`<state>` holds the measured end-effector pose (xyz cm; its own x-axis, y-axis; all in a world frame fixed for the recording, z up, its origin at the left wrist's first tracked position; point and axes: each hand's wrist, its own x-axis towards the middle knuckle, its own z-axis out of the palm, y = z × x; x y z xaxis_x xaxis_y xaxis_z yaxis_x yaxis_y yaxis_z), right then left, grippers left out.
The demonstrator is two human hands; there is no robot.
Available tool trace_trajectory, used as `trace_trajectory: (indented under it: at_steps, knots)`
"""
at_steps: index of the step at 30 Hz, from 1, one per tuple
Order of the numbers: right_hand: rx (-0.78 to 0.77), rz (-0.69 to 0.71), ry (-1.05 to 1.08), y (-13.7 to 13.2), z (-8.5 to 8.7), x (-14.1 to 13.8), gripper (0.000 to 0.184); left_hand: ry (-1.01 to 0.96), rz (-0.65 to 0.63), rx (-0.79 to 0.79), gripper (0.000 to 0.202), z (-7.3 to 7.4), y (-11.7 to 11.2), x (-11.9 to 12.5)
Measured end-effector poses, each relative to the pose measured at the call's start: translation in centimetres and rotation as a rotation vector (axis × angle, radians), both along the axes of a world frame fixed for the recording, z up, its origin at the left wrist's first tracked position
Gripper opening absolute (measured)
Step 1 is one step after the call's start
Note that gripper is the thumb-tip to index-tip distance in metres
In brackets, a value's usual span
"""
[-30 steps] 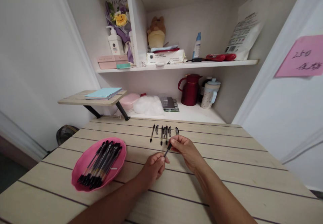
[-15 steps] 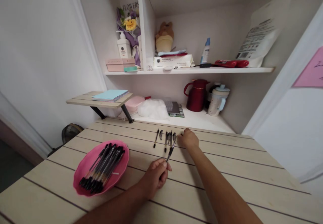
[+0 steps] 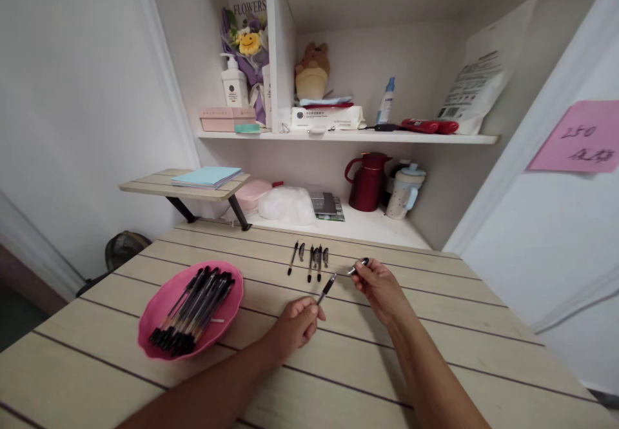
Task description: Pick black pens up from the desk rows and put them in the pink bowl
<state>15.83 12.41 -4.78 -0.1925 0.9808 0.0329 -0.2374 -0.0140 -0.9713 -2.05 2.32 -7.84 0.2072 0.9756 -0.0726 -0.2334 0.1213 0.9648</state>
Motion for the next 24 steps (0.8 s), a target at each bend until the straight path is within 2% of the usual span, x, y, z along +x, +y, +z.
trace_trajectory:
  at_steps: [3, 7, 13, 20, 24]
  knots:
    - [0.046, -0.054, 0.096, -1.4, 1.2, -0.8, 0.028, 0.012, -0.011, 0.004, 0.029, 0.1, -0.1, 0.0]
    - [0.098, -0.096, 0.107, -2.1, 2.1, -1.6, 0.029, 0.027, -0.022, 0.010, 0.028, 0.4, -0.3, 0.0]
    - [0.105, -0.039, 0.032, -2.5, 2.4, -2.0, 0.029, 0.043, -0.024, 0.027, 0.026, 0.6, -0.4, 0.0]
    - [0.132, -0.086, 0.034, -2.6, 2.8, -1.9, 0.031, 0.041, -0.030, 0.017, 0.025, 0.7, -0.4, 0.0]
    - [0.161, -0.063, -0.004, -2.8, 2.9, -1.9, 0.031, 0.042, -0.033, 0.024, 0.026, 0.6, -0.3, 0.0]
